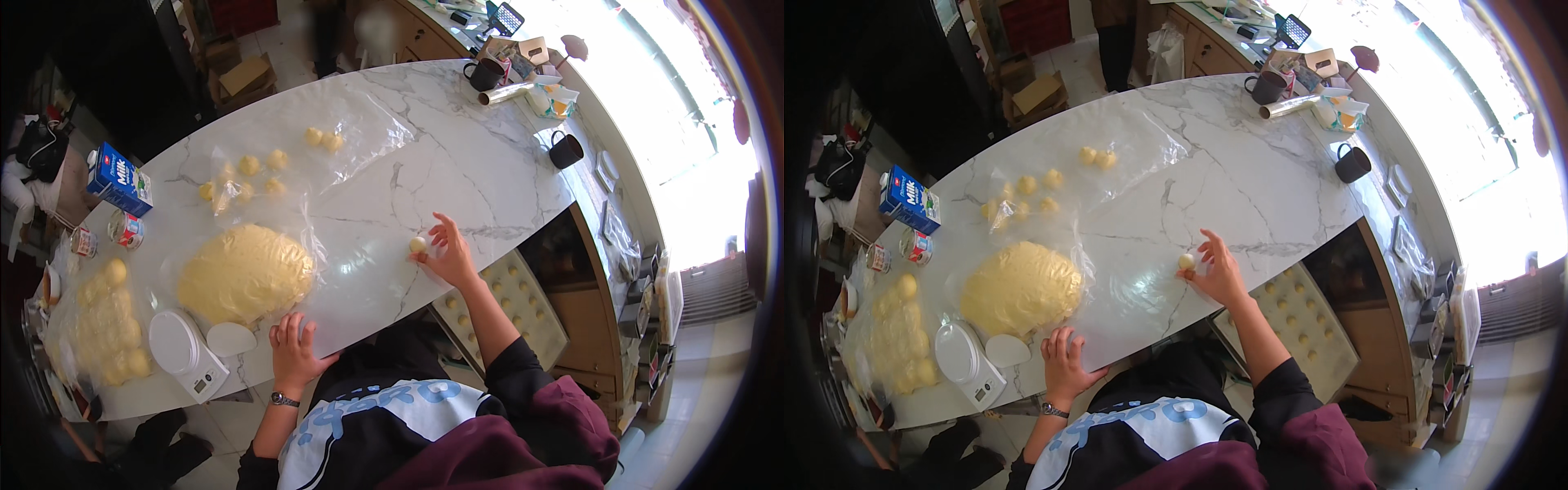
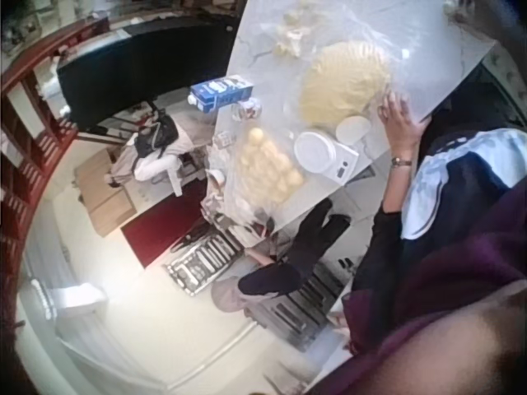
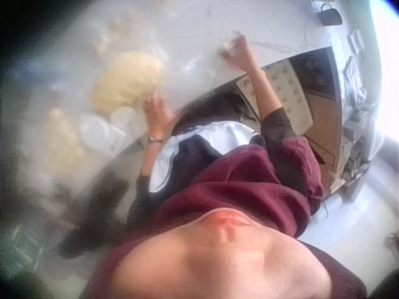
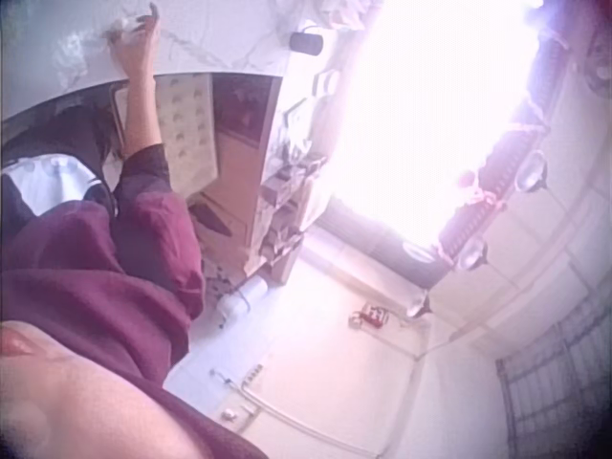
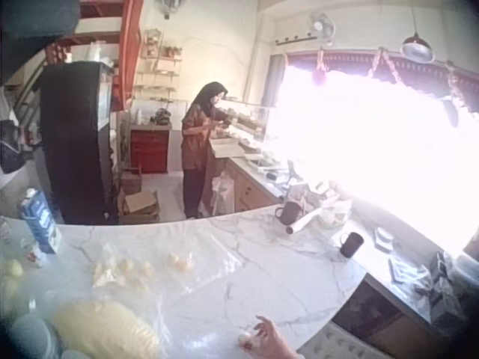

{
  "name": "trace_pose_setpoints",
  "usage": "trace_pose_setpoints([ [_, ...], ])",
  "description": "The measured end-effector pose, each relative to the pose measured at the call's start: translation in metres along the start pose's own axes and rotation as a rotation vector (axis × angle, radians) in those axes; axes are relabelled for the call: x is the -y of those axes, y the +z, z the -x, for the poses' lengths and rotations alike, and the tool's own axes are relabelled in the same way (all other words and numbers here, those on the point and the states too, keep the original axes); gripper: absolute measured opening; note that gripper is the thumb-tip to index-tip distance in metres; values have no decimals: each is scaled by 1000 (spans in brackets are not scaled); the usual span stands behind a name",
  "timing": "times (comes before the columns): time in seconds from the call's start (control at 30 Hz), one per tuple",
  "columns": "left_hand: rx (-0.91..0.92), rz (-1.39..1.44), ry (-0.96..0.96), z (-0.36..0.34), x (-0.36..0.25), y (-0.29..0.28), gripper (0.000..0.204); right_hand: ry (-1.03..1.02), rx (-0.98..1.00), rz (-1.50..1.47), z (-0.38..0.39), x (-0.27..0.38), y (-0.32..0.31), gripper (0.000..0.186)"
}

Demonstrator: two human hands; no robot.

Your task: The person breaks off small pieces of dough from a larger mass, rolls them into balls by hand, and places them onto a baking tray.

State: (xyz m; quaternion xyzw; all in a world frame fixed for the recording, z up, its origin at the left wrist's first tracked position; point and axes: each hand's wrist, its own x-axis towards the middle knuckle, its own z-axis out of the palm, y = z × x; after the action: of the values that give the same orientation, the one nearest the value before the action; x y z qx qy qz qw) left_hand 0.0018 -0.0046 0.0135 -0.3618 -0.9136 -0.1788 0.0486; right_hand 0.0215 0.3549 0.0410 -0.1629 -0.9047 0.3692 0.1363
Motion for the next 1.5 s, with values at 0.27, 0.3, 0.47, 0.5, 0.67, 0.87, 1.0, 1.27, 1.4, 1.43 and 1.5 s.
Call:
trace_pose_setpoints([
  [0.27, -23, -21, -18, 4, 0, -3, 75, -163, 265, -237, 5, 12, 36, 22],
  [0.3, -32, -6, -9, 1, -2, -2, 75, -184, 238, -229, 14, -2, 22, 21],
  [0.47, -6, 0, 3, 0, -7, 1, 76, -172, -148, 68, -38, -39, 8, 23],
  [0.5, -15, 9, -1, -4, -8, 1, 76, -138, -163, 0, -52, -26, 21, 22],
  [0.67, -12, -4, -36, 4, -2, -2, 74, -44, -44, -170, 2, 12, 32, 34],
  [0.87, -40, -82, 20, -4, -1, 5, 72, -9, -13, -198, 16, -23, -1, 62],
  [1.0, -43, -110, 37, -5, 2, 13, 72, -49, -55, -429, 42, -36, -27, 56],
  [1.27, -38, -309, 114, 2, 20, 14, 69, 942, -635, -1117, 318, -271, -22, 30],
  [1.4, 4, -371, 170, 2, 31, 14, 71, 1335, -807, -385, 412, -341, -41, 39],
  [1.43, 8, -405, 187, 1, 28, 15, 71, 1339, -841, -355, 424, -350, -45, 42],
  [1.5, 20, -444, 213, -7, 34, 12, 71, 1330, -920, -308, 436, -364, -44, 48],
])
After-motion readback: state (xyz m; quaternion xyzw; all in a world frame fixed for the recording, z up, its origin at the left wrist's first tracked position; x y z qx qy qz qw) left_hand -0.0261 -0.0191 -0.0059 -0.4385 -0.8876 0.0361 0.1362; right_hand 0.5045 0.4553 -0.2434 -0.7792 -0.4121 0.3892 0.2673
